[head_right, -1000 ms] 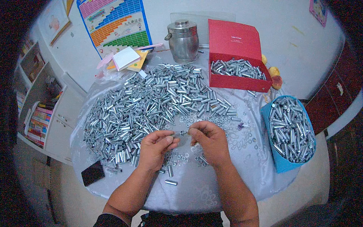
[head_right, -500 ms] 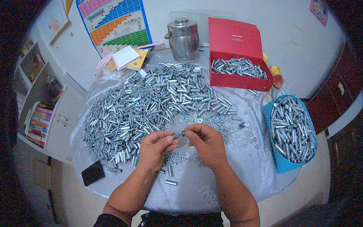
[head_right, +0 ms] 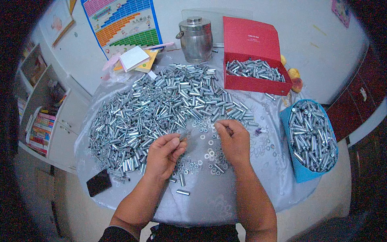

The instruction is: The person repeatedly picks up cylindrical metal fasteners and small washers from a large pile on a table. They insert the washers into the fasteners by hand and place the assembled units into a blue container. The process is repetitive and involves handling small metal parts one by one.

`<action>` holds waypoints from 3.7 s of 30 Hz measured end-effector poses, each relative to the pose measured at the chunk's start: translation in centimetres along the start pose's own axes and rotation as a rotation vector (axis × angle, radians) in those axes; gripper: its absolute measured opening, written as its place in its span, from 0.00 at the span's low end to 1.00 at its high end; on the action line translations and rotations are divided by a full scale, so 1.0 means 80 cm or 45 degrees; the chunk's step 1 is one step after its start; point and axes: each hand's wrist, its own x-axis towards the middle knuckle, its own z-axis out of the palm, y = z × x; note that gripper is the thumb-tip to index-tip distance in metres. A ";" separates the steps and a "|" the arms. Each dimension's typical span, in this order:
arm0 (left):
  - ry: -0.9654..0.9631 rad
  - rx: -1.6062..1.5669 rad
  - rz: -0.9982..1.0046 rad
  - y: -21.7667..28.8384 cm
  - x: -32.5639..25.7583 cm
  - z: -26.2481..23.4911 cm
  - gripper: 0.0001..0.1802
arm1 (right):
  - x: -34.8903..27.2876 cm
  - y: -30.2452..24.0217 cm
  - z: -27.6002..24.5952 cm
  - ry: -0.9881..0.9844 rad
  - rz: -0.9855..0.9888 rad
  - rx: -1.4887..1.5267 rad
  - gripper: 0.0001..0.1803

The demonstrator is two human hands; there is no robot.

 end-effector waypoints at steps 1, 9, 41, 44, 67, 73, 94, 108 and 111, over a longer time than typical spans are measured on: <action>0.015 -0.032 0.013 0.000 0.000 0.000 0.10 | 0.002 0.005 -0.002 -0.001 -0.071 -0.141 0.08; 0.024 -0.020 0.093 -0.002 0.005 -0.006 0.09 | 0.011 0.018 0.036 -0.167 -0.452 -0.757 0.09; -0.103 0.422 0.115 -0.004 -0.005 0.004 0.10 | -0.019 -0.024 -0.019 -0.436 -0.131 0.174 0.11; -0.122 0.550 0.181 -0.006 -0.007 0.007 0.10 | -0.018 -0.017 -0.017 -0.426 -0.217 0.172 0.11; -0.086 0.427 0.178 -0.009 -0.006 0.008 0.09 | -0.022 -0.007 -0.001 -0.429 0.102 0.310 0.13; -0.091 0.434 0.181 -0.009 -0.007 0.006 0.09 | -0.019 -0.006 -0.008 -0.531 0.175 0.156 0.15; -0.101 0.443 0.182 -0.010 -0.007 0.006 0.09 | -0.020 -0.007 -0.006 -0.577 0.204 0.207 0.11; -0.108 0.348 0.283 -0.017 -0.005 0.004 0.10 | -0.025 -0.013 -0.004 -0.588 0.160 0.234 0.13; -0.104 0.212 0.190 -0.012 -0.009 0.016 0.11 | -0.027 -0.014 -0.005 -0.533 0.043 0.186 0.13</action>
